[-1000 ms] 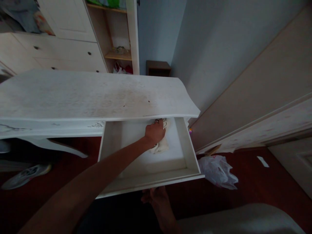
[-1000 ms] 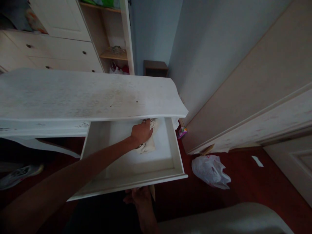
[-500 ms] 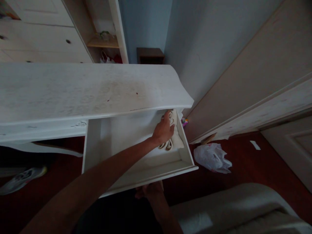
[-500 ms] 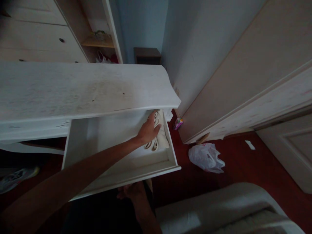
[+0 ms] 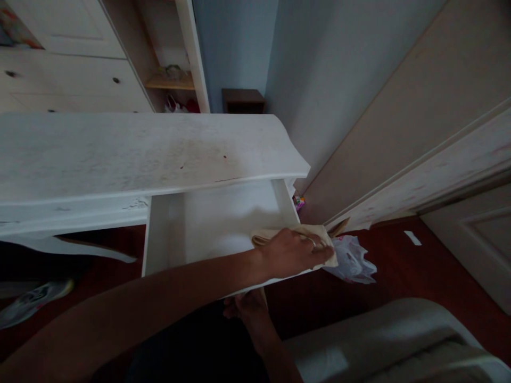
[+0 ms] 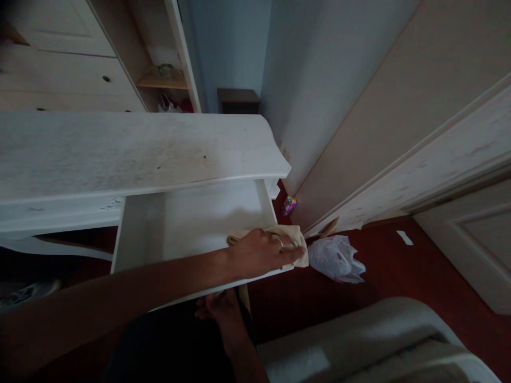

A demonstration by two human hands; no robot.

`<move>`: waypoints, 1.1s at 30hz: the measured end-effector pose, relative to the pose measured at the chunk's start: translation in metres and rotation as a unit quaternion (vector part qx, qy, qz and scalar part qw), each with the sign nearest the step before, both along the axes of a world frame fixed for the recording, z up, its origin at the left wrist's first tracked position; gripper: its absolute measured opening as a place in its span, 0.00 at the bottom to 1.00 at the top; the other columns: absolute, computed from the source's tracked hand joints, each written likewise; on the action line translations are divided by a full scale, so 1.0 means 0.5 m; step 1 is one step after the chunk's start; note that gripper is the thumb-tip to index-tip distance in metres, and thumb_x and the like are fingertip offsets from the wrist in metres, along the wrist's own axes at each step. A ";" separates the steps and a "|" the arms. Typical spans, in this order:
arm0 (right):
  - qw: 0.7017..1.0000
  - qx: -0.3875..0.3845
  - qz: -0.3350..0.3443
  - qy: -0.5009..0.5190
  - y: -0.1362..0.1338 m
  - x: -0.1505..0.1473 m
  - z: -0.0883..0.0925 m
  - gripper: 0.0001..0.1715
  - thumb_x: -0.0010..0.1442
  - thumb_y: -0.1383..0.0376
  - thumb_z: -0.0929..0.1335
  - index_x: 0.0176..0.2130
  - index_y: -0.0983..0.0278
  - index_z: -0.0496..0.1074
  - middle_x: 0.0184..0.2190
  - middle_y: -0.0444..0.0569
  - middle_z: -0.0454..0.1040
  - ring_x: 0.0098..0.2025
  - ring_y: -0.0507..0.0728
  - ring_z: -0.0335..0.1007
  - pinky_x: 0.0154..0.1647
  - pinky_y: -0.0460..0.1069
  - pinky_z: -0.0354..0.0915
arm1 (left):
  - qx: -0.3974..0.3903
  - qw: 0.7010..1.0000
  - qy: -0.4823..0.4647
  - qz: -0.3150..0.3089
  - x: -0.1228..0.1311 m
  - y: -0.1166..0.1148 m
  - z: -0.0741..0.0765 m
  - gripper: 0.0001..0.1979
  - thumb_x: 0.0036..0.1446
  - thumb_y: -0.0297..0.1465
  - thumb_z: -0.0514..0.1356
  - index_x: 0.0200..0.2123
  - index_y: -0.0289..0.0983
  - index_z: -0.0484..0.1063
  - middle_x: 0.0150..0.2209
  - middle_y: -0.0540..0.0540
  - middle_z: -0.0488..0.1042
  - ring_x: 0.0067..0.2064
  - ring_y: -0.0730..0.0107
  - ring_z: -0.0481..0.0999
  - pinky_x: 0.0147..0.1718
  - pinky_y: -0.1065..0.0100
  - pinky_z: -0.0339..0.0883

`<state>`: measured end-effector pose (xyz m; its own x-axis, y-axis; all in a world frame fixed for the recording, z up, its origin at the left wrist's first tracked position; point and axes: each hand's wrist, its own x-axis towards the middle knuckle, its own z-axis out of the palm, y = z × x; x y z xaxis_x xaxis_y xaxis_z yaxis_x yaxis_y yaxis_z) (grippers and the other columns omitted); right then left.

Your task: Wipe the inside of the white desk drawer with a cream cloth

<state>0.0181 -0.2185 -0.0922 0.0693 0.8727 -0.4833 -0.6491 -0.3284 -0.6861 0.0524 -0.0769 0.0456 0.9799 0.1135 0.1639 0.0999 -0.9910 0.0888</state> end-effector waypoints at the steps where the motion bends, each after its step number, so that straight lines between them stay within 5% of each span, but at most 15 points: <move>1: 1.000 -0.001 -0.001 -0.005 0.000 0.000 0.001 0.30 0.49 0.46 0.79 0.40 0.65 0.72 0.31 0.50 0.80 0.28 0.57 0.77 0.34 0.53 0.70 | 0.013 1.000 -0.001 0.002 0.013 -0.004 0.008 0.20 0.69 0.26 0.46 0.61 0.39 0.65 0.50 0.39 0.76 0.40 0.63 0.80 0.27 0.67 0.67; 5: 1.000 -0.002 0.001 -0.027 0.002 -0.002 -0.001 0.32 0.50 0.44 0.78 0.41 0.64 0.73 0.31 0.49 0.80 0.28 0.56 0.77 0.33 0.52 0.70 | 0.045 0.997 0.040 0.056 0.071 0.016 0.045 0.19 0.69 0.24 0.45 0.53 0.31 0.72 0.49 0.32 0.76 0.44 0.54 0.80 0.32 0.60 0.70; 9: 1.000 0.000 -0.001 -0.023 0.006 -0.004 -0.004 0.31 0.48 0.44 0.78 0.40 0.63 0.74 0.30 0.48 0.79 0.27 0.56 0.76 0.32 0.52 0.69 | 0.063 0.981 0.068 0.170 0.090 0.104 0.074 0.19 0.67 0.22 0.47 0.55 0.30 0.72 0.52 0.28 0.75 0.48 0.48 0.79 0.38 0.55 0.72; 12: 1.000 0.004 -0.005 -0.018 0.007 -0.003 0.003 0.29 0.49 0.45 0.78 0.39 0.63 0.74 0.30 0.49 0.80 0.27 0.57 0.75 0.32 0.53 0.69 | 0.048 0.973 0.036 0.222 0.069 0.171 0.070 0.22 0.70 0.24 0.44 0.61 0.35 0.68 0.55 0.32 0.73 0.47 0.51 0.79 0.39 0.57 0.70; 15: 1.000 0.009 -0.010 -0.005 0.007 0.001 0.016 0.28 0.48 0.47 0.79 0.39 0.62 0.75 0.31 0.49 0.80 0.28 0.56 0.75 0.32 0.52 0.69 | 0.050 0.977 0.020 0.205 0.034 0.201 0.050 0.25 0.70 0.26 0.44 0.66 0.42 0.62 0.61 0.35 0.69 0.48 0.53 0.79 0.41 0.59 0.69; 19: 1.000 0.015 -0.004 0.007 0.005 0.005 0.021 0.28 0.49 0.49 0.80 0.40 0.63 0.74 0.32 0.50 0.81 0.29 0.56 0.76 0.34 0.52 0.69 | 0.018 0.985 0.066 0.158 -0.016 0.176 0.032 0.28 0.68 0.25 0.47 0.67 0.52 0.61 0.68 0.42 0.63 0.49 0.55 0.79 0.38 0.61 0.71; 25: 1.000 -0.006 -0.013 0.000 0.004 0.010 -0.006 0.29 0.45 0.48 0.81 0.38 0.64 0.76 0.31 0.50 0.80 0.28 0.57 0.76 0.33 0.52 0.70 | -0.027 0.995 0.083 -0.046 -0.037 0.030 0.039 0.20 0.69 0.31 0.51 0.60 0.52 0.71 0.60 0.49 0.74 0.47 0.62 0.80 0.30 0.64 0.72; 28: 1.000 -0.006 -0.012 -0.004 0.005 0.016 -0.015 0.27 0.40 0.50 0.83 0.33 0.63 0.76 0.28 0.49 0.79 0.28 0.58 0.76 0.32 0.53 0.70 | -0.020 0.993 0.102 -0.063 -0.035 -0.009 0.054 0.18 0.67 0.28 0.53 0.54 0.50 0.75 0.53 0.48 0.79 0.46 0.62 0.81 0.25 0.62 0.71; 33: 1.000 -0.002 -0.021 0.002 0.004 0.015 -0.021 0.27 0.43 0.50 0.82 0.35 0.63 0.76 0.31 0.50 0.80 0.29 0.57 0.75 0.34 0.53 0.71 | -0.027 0.996 0.083 -0.013 -0.115 0.023 0.091 0.17 0.67 0.30 0.56 0.54 0.53 0.75 0.52 0.53 0.79 0.44 0.64 0.81 0.28 0.65 0.70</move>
<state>0.0255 -0.2166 -0.1027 0.1046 0.8676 -0.4862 -0.6648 -0.3026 -0.6830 -0.0049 -0.0651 0.0913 0.9957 0.0920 -0.0056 0.0919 -0.9876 0.1273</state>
